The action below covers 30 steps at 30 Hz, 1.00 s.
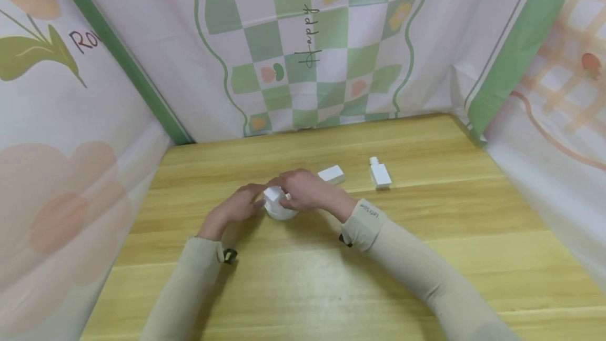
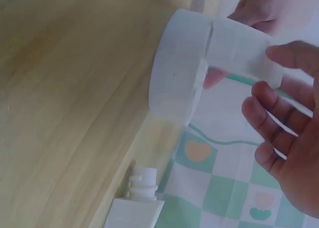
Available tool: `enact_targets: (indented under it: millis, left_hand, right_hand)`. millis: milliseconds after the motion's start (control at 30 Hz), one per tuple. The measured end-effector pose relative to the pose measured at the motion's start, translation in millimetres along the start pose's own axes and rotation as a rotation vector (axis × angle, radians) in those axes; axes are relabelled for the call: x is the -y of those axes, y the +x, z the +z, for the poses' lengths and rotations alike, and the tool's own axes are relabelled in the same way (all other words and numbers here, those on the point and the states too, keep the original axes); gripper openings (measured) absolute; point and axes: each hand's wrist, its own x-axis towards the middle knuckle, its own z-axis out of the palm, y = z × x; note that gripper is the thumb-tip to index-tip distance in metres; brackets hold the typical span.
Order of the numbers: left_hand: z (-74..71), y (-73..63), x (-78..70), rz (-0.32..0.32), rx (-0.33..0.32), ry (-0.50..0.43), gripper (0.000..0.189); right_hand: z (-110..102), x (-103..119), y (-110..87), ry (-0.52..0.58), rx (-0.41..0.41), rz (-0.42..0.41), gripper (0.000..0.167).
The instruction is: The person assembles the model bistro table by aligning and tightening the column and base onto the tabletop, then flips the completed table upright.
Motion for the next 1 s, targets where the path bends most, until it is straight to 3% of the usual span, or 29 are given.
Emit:
enact_targets:
  millis: [200, 300, 500, 700, 1000]
  left_hand:
    - [0.4, 1.2, 0.4, -0.004, 0.009, -0.004, 0.051]
    - [0.1, 0.4, -0.4, -0.001, 0.006, 0.011, 0.051]
    - [0.0, 0.1, -1.5, -0.005, 0.004, 0.016, 0.052]
    - [0.6, 1.2, -1.0, -0.004, 0.001, 0.026, 0.051]
    - [0.5, -0.4, -2.4, -0.056, 0.017, 0.034, 0.050]
  right_hand:
    - [0.2, -0.7, 1.3, 0.018, -0.035, 0.084, 0.041]
    - [-0.5, -0.7, -0.1, 0.061, -0.025, 0.060, 0.047]
    - [-2.4, -0.8, -4.2, 0.010, -0.031, 0.035, 0.045]
    - [-5.0, -3.2, -7.1, 0.073, 0.007, 0.024, 0.047]
    - [-3.4, -5.0, -10.2, -0.022, -0.008, -0.043, 0.043]
